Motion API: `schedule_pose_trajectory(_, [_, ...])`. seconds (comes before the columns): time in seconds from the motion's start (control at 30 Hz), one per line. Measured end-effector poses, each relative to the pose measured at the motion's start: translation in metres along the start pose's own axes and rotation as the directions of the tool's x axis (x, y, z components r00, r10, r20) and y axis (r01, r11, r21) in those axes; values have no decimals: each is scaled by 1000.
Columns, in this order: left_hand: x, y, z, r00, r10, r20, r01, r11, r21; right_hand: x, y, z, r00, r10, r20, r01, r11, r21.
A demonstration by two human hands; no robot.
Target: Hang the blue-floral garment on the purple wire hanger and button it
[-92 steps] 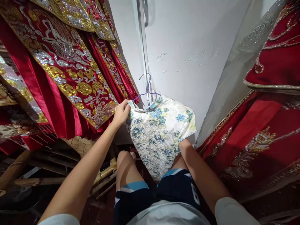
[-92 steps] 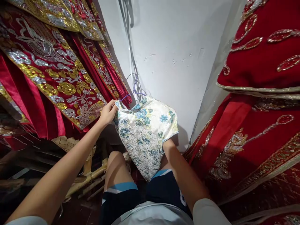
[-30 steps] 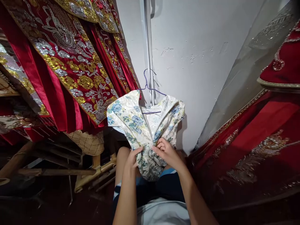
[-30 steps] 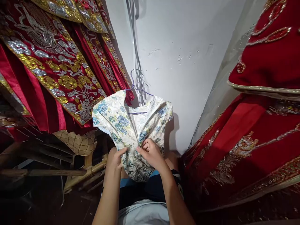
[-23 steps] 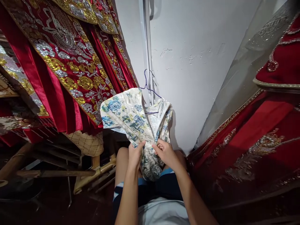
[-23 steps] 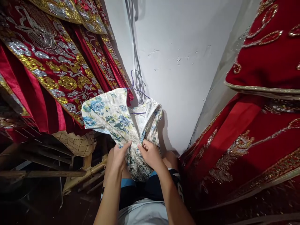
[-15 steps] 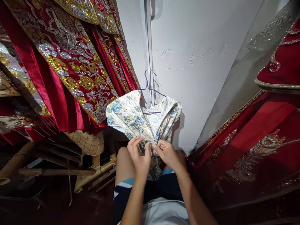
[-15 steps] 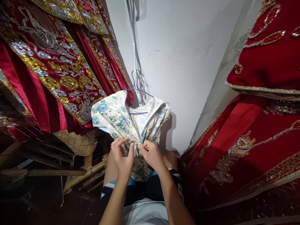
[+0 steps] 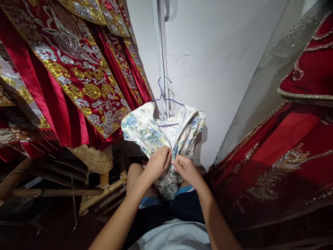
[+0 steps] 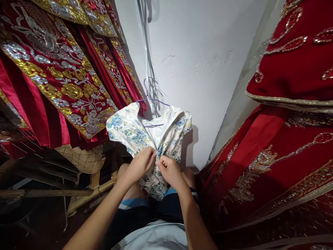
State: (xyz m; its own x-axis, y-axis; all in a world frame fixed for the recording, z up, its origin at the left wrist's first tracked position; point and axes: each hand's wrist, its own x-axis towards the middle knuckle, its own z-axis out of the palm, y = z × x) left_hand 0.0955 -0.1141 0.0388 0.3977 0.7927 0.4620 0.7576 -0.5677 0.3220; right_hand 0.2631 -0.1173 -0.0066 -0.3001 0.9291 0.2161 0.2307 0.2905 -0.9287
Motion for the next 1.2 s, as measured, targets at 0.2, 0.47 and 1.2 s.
schedule_pose_trajectory(0.2, [77, -25, -67, 966, 201, -163, -159, 958, 240, -4, -14, -7, 996, -12, 89, 13, 1000, -19])
schedule_pose_trajectory(0.47, [151, -50, -95, 916, 181, -359, -94, 964, 248, -3, -19, -17, 989, -26, 146, 23, 999, 22])
schedule_pose_trajectory(1.2, [112, -38, -77, 923, 98, -372, 37, 940, 340, 84, -70, -32, 919, -351, -179, 356, 934, -3])
